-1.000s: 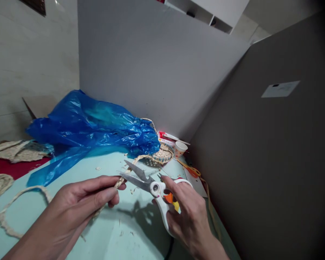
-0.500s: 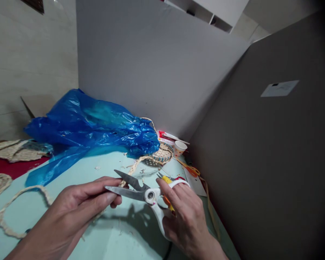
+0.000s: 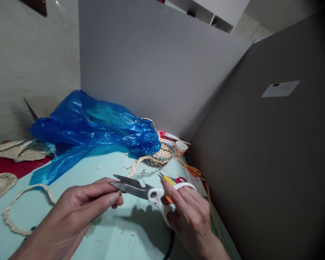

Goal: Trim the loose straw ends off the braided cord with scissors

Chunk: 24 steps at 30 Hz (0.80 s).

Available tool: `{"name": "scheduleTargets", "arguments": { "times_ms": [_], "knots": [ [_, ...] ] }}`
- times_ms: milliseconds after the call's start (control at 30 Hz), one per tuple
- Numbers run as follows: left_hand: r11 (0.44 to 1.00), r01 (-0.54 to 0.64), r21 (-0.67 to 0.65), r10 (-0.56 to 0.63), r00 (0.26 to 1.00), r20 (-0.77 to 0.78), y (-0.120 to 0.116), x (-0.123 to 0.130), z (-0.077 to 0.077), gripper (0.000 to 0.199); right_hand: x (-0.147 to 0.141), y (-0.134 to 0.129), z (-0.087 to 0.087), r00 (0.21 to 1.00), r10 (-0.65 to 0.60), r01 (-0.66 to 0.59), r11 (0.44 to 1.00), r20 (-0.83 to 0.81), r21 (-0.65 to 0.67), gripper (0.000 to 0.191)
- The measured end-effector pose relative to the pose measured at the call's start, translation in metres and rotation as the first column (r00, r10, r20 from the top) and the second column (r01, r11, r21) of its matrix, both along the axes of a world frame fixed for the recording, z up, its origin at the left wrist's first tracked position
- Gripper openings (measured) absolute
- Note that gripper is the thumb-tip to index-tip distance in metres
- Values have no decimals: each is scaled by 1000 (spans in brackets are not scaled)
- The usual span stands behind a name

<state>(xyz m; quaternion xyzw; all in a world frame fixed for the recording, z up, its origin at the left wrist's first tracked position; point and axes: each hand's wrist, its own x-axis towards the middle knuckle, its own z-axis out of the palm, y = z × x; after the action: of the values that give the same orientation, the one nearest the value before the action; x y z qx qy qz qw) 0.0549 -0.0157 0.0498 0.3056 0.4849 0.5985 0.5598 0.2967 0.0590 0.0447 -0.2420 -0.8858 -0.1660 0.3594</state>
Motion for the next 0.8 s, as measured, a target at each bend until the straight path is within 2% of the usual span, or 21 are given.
{"name": "scheduleTargets", "arguments": {
  "times_ms": [100, 233, 367, 533, 800],
  "knots": [
    [999, -28, -30, 28, 999, 18, 1, 0, -3, 33, 0, 3, -7, 999, -5, 4, 1000, -31, -22, 52],
    [1000, -28, -13, 28, 999, -22, 3, -6, -9, 38, 1, 10, -20, 985, -33, 17, 995, -167, -95, 68],
    [999, -32, -25, 31, 999, -33, 5, -12, -12, 38, 1, 10, -20, 990, -36, 15, 988, -136, -151, 71],
    [999, -37, -2, 37, 999, -16, 7, -11, -10, 34, 1, 8, -16, 999, -50, 49, 997, -11, -58, 73],
    [999, -47, -16, 47, 999, 5, 3, -7, -5, 33, 0, 6, -16, 999, -44, 43, 999, 16, 27, 67]
  ]
}}
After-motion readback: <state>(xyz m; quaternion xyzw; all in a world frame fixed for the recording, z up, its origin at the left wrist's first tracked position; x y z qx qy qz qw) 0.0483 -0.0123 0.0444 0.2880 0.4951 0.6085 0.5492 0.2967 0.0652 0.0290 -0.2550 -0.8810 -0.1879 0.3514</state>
